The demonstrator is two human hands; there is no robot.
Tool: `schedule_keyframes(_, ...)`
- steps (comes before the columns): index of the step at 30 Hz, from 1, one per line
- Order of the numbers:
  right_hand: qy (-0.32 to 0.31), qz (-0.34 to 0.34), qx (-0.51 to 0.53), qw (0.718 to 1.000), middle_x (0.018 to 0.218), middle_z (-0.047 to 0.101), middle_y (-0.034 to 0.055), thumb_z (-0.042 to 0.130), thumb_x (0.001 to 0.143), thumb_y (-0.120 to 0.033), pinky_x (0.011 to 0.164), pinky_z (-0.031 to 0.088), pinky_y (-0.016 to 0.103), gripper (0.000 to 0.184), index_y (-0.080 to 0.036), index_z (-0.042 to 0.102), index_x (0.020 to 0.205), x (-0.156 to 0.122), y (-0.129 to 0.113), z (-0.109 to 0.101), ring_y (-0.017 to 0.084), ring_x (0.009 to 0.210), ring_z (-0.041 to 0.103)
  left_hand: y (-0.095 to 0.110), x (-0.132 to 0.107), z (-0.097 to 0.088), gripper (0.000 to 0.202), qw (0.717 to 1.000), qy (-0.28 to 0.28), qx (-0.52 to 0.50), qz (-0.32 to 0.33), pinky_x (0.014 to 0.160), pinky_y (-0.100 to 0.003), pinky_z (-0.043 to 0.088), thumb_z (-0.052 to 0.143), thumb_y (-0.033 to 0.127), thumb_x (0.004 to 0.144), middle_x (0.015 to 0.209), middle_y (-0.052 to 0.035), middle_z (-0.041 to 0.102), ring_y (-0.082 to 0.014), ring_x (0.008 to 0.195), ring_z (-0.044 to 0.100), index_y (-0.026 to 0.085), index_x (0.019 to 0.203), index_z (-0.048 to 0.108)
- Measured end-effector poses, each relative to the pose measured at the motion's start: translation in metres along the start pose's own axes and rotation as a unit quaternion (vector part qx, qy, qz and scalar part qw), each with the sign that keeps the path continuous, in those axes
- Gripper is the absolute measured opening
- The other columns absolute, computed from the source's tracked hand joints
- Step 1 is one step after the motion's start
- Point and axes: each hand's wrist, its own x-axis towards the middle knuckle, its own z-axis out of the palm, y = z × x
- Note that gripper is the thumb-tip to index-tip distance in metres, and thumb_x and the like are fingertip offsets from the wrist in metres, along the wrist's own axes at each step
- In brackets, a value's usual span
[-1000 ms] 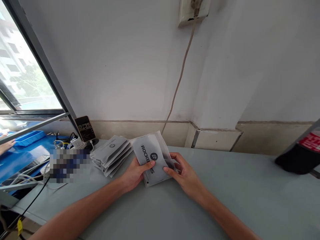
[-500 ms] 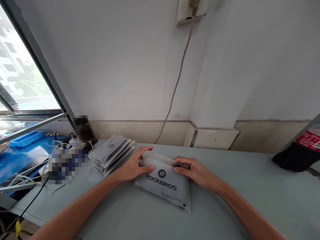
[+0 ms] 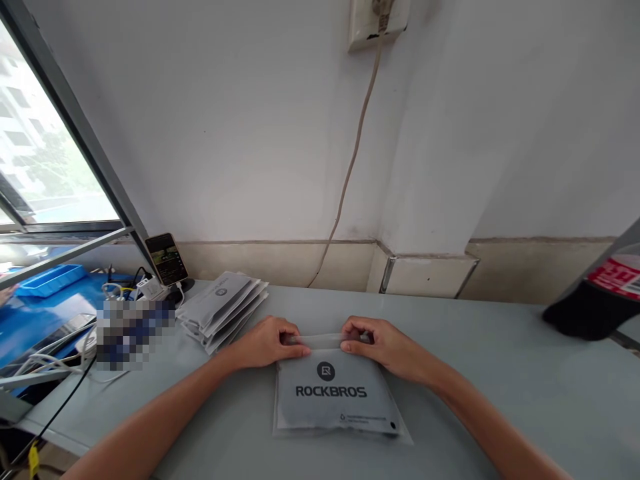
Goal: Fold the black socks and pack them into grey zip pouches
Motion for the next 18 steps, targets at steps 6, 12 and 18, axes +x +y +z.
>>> schedule_keyframes(6,0.106,0.012,0.02,0.994,0.109,0.07,0.0039,0.072,0.082,-0.061,0.078,0.052,0.035,0.042,-0.03,0.07,0.111,0.006,0.007,0.008,0.026,0.095,0.064,-0.002,0.003,0.005,0.026,0.99,0.122,-0.032,0.058,0.07,-0.029,0.045,0.072,0.04,0.087,0.117,-0.0076,0.063,-0.0157,0.081,0.06,0.018,0.076,0.063)
schedule_keyframes(12,0.055,0.074,0.202,0.975,0.095,0.075,0.0045,0.075,0.081,-0.061,0.082,0.055,0.039,0.041,-0.023,0.071,0.097,0.005,-0.003,0.015,0.028,0.094,0.069,-0.001,0.005,0.012,0.017,0.969,0.229,-0.066,0.058,0.076,-0.029,0.047,0.069,0.032,0.089,0.109,-0.004,0.07,-0.016,0.083,0.061,0.021,0.083,0.057)
schedule_keyframes(18,0.137,0.04,0.284,0.948,0.083,0.068,-0.003,0.08,0.08,-0.055,0.067,0.05,0.029,0.034,-0.026,0.069,0.096,0.002,-0.009,0.022,0.019,0.076,0.062,0.003,0.004,0.006,0.049,0.973,0.203,-0.112,0.0,0.078,-0.03,0.049,0.083,0.046,0.079,0.111,-0.0043,0.069,-0.0191,0.088,0.063,0.025,0.12,0.065)
